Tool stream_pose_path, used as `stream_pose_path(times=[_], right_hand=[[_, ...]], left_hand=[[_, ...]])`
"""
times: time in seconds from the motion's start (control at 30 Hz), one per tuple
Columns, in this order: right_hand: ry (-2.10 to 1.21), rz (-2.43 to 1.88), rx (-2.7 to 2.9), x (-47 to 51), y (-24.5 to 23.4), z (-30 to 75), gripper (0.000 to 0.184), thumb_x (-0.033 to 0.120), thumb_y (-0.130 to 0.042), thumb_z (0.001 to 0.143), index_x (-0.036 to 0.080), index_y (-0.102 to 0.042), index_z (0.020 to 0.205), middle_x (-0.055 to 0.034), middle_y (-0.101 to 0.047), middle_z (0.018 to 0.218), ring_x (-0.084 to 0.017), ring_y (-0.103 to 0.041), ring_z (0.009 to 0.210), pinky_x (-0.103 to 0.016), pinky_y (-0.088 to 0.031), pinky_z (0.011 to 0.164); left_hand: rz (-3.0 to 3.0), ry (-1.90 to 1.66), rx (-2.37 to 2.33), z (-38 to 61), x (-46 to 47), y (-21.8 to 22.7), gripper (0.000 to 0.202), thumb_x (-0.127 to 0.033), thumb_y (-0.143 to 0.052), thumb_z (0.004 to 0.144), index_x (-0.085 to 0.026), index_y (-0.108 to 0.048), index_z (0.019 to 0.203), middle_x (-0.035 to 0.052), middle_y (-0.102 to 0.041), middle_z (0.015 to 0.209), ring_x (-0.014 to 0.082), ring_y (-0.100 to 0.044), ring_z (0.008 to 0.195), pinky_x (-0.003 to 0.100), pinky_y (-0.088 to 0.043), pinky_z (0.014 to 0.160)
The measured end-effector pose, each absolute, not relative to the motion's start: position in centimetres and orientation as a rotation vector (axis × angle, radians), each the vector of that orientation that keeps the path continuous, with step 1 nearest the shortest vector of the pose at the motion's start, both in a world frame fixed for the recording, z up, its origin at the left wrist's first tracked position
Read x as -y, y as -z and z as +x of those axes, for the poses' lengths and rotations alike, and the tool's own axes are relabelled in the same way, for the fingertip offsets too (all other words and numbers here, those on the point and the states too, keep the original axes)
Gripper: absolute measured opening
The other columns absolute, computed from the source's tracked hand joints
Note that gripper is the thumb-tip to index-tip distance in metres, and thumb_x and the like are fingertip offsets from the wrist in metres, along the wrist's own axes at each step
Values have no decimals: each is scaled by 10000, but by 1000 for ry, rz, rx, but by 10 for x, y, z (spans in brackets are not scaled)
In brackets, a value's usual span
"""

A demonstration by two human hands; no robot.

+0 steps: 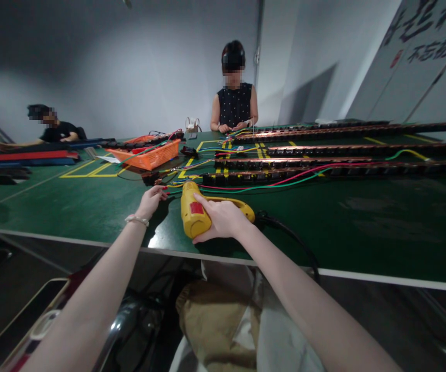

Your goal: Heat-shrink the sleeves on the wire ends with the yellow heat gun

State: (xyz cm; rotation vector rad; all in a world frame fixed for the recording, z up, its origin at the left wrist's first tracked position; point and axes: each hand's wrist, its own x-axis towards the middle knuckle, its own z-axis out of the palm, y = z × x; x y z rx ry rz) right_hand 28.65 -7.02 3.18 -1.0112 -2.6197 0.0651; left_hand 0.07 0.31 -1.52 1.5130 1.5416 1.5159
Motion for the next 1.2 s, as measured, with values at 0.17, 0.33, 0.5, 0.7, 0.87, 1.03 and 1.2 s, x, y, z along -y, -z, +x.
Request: stream_pose_path(times=[0.17, 0.33, 0.5, 0.7, 0.87, 1.03, 1.2], right_hand=[[3, -1089, 2588, 65, -29, 288, 1212, 792, -606, 544, 190, -128, 1481, -132, -631, 1165, -332, -637, 975, -400, -450, 837], [35, -1077, 2569, 60, -25, 292, 1214, 806, -588, 547, 189, -120, 1482, -132, -614, 1201, -336, -630, 989, -412, -456, 836], [83, -1094, 2549, 58, -25, 293, 1199, 804, -583, 559, 188, -124, 1479, -138, -616, 1194, -322, -632, 985, -407, -460, 828], [72, -1164, 2528, 65, -28, 292, 1184, 808, -573, 563, 178, -159, 1476, -143, -625, 1174, -330, -632, 969, -412, -453, 824], [-191, -1169, 2450, 66, -35, 292, 723, 656, -385, 845, 247, -304, 1436, -93, -605, 1225, -292, -574, 1092, -402, -416, 893], [-381, -1298, 2246, 38, -39, 292, 409, 270, -281, 949, 183, -592, 1200, -82, -606, 1212, -193, -534, 1128, -319, -391, 952], [-508, -1389, 2333, 9, -37, 291, 364, 181, -524, 801, 188, -626, 1150, -65, -651, 1147, -229, -576, 1050, -333, -436, 881]], left_hand=[[1545, -1500, -1533, 0, -5, 17, 239, -226, -468, 721, -133, -620, 880, 6, -593, 605, 128, -541, 552, 268, -434, 618], [1548, -1488, -1536, 0, -4, 16, 219, -228, -490, 700, -140, -614, 857, 0, -588, 594, 124, -535, 536, 262, -434, 594], [1550, -1493, -1512, 0, -4, 16, 219, -237, -492, 687, -148, -604, 852, -6, -588, 596, 122, -538, 542, 258, -440, 594], [1540, -1481, -1497, 2, -4, 15, 200, -223, -483, 663, -159, -592, 818, -18, -574, 564, 121, -528, 534, 251, -425, 584], [1506, -1478, -1530, 5, -3, 13, 183, -188, -470, 663, -157, -581, 805, -18, -577, 559, 120, -525, 525, 248, -417, 575], [1525, -1469, -1550, 3, -5, 15, 166, -187, -464, 694, -153, -586, 802, -11, -580, 570, 119, -528, 527, 248, -416, 571], [1537, -1473, -1554, 3, -5, 15, 182, -167, -456, 681, -150, -587, 807, -9, -577, 572, 124, -532, 537, 252, -423, 582]])
